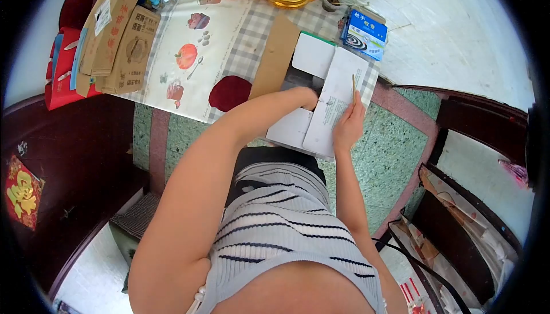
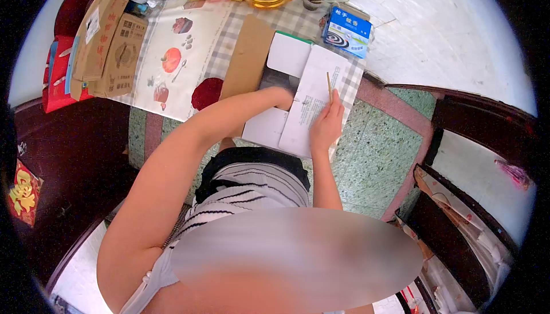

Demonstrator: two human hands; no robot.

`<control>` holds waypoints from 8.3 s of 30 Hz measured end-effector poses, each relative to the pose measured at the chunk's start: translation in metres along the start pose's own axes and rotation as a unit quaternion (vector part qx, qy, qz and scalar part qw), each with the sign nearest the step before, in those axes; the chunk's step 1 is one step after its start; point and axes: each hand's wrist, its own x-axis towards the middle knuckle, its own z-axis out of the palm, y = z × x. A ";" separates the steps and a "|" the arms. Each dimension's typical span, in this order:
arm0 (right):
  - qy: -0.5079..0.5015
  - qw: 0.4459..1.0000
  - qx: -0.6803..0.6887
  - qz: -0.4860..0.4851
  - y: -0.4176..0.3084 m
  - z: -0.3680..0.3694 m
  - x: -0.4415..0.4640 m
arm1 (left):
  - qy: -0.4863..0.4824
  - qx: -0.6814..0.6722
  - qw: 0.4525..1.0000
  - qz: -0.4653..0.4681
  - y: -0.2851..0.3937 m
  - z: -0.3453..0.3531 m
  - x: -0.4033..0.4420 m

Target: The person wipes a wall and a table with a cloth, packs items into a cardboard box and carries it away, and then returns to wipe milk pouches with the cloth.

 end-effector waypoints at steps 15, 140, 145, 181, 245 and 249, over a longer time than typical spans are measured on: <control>-0.012 1.000 0.013 0.006 -0.004 -0.004 0.004 | 0.150 -0.142 0.964 -0.170 -0.003 -0.011 0.025; -0.029 0.989 0.145 0.001 -0.018 -0.017 -0.032 | 0.403 0.041 0.910 -0.087 0.106 0.021 -0.208; 0.018 0.990 0.135 -0.046 -0.019 -0.032 -0.073 | 0.481 0.027 0.876 -0.009 0.112 0.063 -0.212; 0.017 0.992 0.036 -0.122 -0.028 0.004 -0.038 | -0.135 -0.059 0.987 0.056 0.006 0.014 -0.020; 0.028 0.964 0.018 -0.263 -0.092 -0.031 0.066 | 0.549 0.210 0.786 -0.192 0.089 -0.071 -0.202; 0.027 0.968 0.015 -0.248 -0.080 -0.043 0.060 | 0.589 0.210 0.767 -0.145 0.103 -0.065 -0.200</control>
